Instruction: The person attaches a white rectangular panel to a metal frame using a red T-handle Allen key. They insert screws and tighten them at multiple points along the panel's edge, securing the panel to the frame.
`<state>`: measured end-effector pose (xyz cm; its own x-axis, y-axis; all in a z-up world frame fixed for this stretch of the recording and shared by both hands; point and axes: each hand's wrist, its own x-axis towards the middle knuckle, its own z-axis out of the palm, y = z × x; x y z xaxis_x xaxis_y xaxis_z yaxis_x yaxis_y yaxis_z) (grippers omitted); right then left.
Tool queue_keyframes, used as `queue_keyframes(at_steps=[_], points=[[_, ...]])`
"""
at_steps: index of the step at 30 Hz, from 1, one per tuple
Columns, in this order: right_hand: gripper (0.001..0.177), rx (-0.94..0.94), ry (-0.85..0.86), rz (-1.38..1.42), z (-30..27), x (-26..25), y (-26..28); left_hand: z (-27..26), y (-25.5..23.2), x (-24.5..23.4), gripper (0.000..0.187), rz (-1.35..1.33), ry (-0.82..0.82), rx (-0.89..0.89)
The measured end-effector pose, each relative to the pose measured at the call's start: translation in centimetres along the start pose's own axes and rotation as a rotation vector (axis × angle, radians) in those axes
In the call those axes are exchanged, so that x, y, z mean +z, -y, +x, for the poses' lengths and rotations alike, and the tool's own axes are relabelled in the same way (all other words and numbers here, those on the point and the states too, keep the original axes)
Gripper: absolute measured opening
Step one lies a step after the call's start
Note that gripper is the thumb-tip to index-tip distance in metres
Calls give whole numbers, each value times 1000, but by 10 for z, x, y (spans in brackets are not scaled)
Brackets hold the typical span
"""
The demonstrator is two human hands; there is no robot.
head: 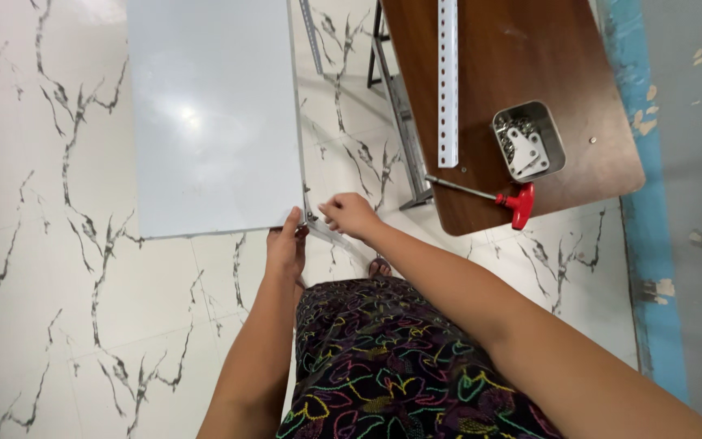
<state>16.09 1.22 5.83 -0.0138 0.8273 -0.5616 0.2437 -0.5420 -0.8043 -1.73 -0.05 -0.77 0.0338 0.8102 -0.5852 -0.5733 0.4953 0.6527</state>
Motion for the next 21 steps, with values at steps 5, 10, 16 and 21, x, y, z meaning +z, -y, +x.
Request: queue_keyframes(at_steps=[5, 10, 16, 21], points=[[24, 34, 12, 87, 13, 24, -5, 2, 3, 0, 41, 2, 16, 13], [15, 15, -20, 187, 21, 29, -15, 4, 2, 2, 41, -30, 36, 24], [6, -338, -137, -168, 17, 24, -20, -1, -4, 3, 38, -16, 18, 10], [14, -94, -95, 236, 15, 27, -13, -2, -4, 6, 38, -30, 37, 8]])
